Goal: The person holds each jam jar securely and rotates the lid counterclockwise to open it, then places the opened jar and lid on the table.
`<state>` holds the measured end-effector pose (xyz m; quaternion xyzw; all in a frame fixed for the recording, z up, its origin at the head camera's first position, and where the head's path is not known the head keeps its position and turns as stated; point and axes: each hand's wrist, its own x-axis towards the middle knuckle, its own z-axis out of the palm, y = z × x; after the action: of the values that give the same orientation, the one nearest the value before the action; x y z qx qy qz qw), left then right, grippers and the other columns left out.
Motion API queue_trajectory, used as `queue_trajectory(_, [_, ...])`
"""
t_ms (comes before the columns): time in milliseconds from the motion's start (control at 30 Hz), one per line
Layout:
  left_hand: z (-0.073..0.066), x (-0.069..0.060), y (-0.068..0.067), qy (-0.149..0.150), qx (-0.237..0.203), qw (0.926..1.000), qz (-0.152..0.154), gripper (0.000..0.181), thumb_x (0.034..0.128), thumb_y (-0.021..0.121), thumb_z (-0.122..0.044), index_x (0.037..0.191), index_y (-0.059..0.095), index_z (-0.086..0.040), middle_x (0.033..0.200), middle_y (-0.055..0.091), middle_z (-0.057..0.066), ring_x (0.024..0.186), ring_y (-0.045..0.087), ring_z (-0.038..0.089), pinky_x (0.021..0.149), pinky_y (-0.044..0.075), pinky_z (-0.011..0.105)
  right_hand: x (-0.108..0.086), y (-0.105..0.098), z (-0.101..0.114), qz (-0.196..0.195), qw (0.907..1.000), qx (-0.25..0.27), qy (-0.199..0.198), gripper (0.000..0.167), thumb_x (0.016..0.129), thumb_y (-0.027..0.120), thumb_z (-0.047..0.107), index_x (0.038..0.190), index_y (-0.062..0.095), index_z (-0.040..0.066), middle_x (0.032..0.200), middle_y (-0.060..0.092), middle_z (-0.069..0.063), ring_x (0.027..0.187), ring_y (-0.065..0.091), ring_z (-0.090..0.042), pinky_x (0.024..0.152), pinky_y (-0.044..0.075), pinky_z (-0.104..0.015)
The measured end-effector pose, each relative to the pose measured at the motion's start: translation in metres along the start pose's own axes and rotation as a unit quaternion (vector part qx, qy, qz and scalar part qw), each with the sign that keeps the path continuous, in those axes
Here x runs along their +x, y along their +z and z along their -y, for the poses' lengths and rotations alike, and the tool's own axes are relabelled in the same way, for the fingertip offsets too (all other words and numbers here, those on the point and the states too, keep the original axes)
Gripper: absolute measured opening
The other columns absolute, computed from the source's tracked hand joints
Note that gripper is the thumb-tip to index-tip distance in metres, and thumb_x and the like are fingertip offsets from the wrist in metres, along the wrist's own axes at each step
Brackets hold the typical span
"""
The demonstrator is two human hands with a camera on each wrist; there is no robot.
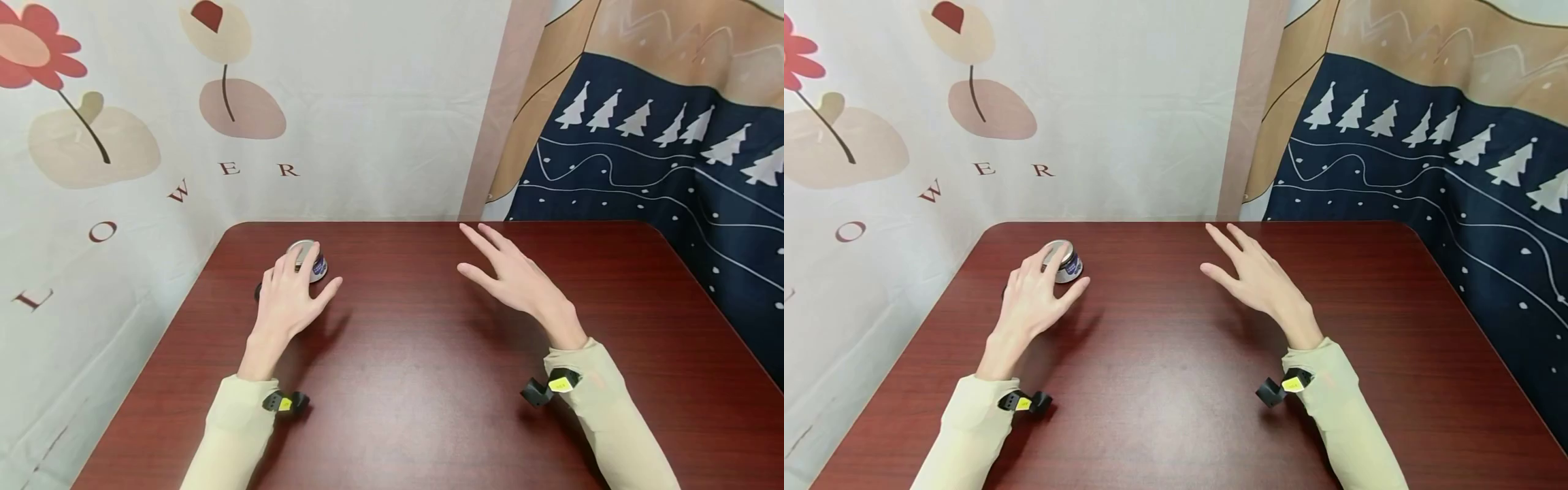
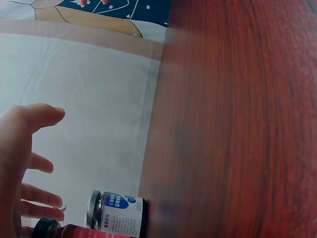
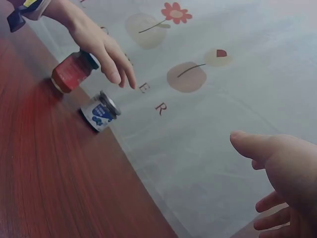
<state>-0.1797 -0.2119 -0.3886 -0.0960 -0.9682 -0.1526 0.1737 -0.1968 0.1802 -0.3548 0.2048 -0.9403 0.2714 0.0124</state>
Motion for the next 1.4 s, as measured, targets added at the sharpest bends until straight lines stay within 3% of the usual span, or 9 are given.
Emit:
queue_trajectory(367, [0.003, 0.0, -0.002, -0.018, -0.017, 0.9997, 0.001, 0.073, 0.0927, 0.06, -0.057, 0.15, 0.042, -0.016, 0.147, 0.041, 0.021, 0.128, 0.04, 0.041, 0.101, 0.033, 0.06, 0.007, 0.004, 0.011, 0.002, 0.9999, 0.008, -0.014, 0.071, 0.096, 0.047, 0.068, 0.158, 0.018, 0.049, 0.166, 0.02, -0.003, 0.15, 0.023, -0.03, 0.109, 0.034, -0.063])
queue_trajectory(533, [0.007, -0.001, -0.001, -0.018, -0.011, 0.9997, -0.014, 0.074, 0.0912, 0.062, -0.056, 0.149, 0.043, -0.014, 0.144, 0.042, 0.02, 0.127, 0.04, 0.04, 0.101, 0.031, 0.06, 0.01, 0.006, 0.016, 0.0, 0.9997, 0.008, -0.022, 0.071, 0.097, 0.048, 0.067, 0.158, 0.021, 0.047, 0.166, 0.021, -0.004, 0.149, 0.025, -0.031, 0.11, 0.033, -0.062])
queue_trajectory(1033, [0.013, -0.005, -0.003, -0.023, -0.011, 0.9996, -0.007, 0.075, 0.0922, 0.062, -0.054, 0.151, 0.04, -0.013, 0.145, 0.041, 0.023, 0.131, 0.038, 0.041, 0.102, 0.03, 0.061, 0.018, 0.018, 0.024, 0.002, 0.9988, 0.015, -0.047, 0.069, 0.097, 0.048, 0.066, 0.158, 0.022, 0.046, 0.164, 0.024, -0.002, 0.147, 0.031, -0.028, 0.109, 0.036, -0.059])
queue_trajectory(1400, [0.022, -0.01, -0.003, -0.025, -0.005, 0.9993, -0.025, 0.079, 0.0903, 0.065, -0.052, 0.153, 0.036, -0.013, 0.14, 0.042, 0.026, 0.127, 0.04, 0.046, 0.097, 0.033, 0.063, 0.022, 0.028, 0.035, 0.016, 0.9978, 0.014, -0.063, 0.071, 0.097, 0.047, 0.067, 0.159, 0.023, 0.043, 0.164, 0.025, -0.006, 0.147, 0.03, -0.028, 0.109, 0.037, -0.058])
